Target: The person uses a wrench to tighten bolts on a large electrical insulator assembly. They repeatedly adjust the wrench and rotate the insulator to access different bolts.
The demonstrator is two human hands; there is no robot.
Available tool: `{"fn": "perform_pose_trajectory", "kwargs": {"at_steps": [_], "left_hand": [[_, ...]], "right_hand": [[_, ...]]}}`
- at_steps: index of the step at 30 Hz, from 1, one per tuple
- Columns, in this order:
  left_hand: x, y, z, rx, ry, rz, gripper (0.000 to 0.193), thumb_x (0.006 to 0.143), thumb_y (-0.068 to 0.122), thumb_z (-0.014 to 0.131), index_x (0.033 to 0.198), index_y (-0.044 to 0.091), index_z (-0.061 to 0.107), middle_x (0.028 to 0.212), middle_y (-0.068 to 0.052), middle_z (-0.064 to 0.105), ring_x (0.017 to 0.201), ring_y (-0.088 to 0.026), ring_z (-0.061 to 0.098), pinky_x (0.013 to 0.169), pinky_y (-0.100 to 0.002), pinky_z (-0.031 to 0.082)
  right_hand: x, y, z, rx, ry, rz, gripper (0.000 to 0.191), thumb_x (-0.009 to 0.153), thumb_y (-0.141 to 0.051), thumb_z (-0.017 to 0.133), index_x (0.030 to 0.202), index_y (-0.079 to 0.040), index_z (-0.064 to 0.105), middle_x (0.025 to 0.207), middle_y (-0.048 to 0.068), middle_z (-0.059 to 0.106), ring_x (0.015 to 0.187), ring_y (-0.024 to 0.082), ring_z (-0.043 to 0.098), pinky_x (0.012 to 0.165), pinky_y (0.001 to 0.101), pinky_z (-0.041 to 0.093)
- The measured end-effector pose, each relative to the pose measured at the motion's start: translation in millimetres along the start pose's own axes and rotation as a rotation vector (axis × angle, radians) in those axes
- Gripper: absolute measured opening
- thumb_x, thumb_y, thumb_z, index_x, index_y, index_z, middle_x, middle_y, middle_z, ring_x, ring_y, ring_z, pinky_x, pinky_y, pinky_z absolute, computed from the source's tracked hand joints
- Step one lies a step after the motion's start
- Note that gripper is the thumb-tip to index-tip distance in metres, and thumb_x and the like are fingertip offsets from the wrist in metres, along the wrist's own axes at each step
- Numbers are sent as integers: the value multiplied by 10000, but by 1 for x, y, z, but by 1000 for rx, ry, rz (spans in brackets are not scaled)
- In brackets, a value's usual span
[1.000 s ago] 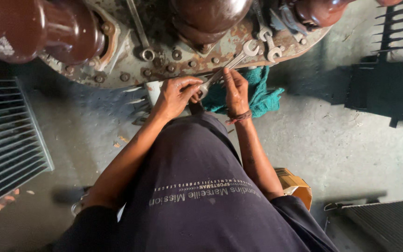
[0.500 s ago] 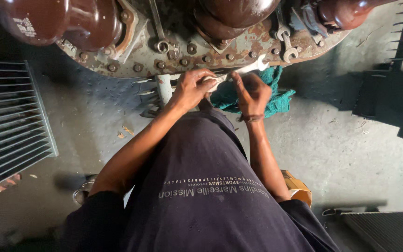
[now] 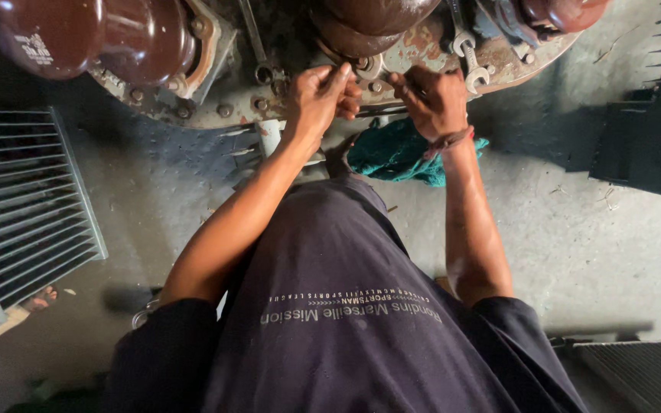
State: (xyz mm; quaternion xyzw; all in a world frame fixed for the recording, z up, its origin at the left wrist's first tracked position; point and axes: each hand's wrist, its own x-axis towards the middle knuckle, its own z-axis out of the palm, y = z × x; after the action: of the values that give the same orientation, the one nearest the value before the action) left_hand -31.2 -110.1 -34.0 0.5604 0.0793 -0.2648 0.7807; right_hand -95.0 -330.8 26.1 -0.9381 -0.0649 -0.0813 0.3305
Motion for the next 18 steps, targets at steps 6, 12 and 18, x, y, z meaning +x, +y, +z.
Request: {"fn": "perform_pose_trajectory", "kwargs": {"at_steps": [6,12,18], "left_hand": [[7,13,0,120,-17,8,319,972,278,716,878,-25,680,725,-91,712,524,-141,677,436,-285,559],[3,25,1,159,38,-25,254,960,257,743,883,17,708,704,-55,694,503,-107,636,434,-259,531],[4,23,3,209,-13,37,255,952,271,739,914,20,720,716,-60,728,489,-95,620,433,-257,514]], "right_hand": [[26,1,-11,13,-136,-17,346,1108,-374,676,948,-72,734,717,132,645,622,304,643,581,428,480],[-12,-74,76,820,91,588,306,1072,-337,529,1060,-42,610,698,128,592,582,187,584,538,373,455],[-38,-14,64,400,-39,561,448,1090,-386,492,906,-44,716,652,85,656,603,202,644,598,369,509]]}}
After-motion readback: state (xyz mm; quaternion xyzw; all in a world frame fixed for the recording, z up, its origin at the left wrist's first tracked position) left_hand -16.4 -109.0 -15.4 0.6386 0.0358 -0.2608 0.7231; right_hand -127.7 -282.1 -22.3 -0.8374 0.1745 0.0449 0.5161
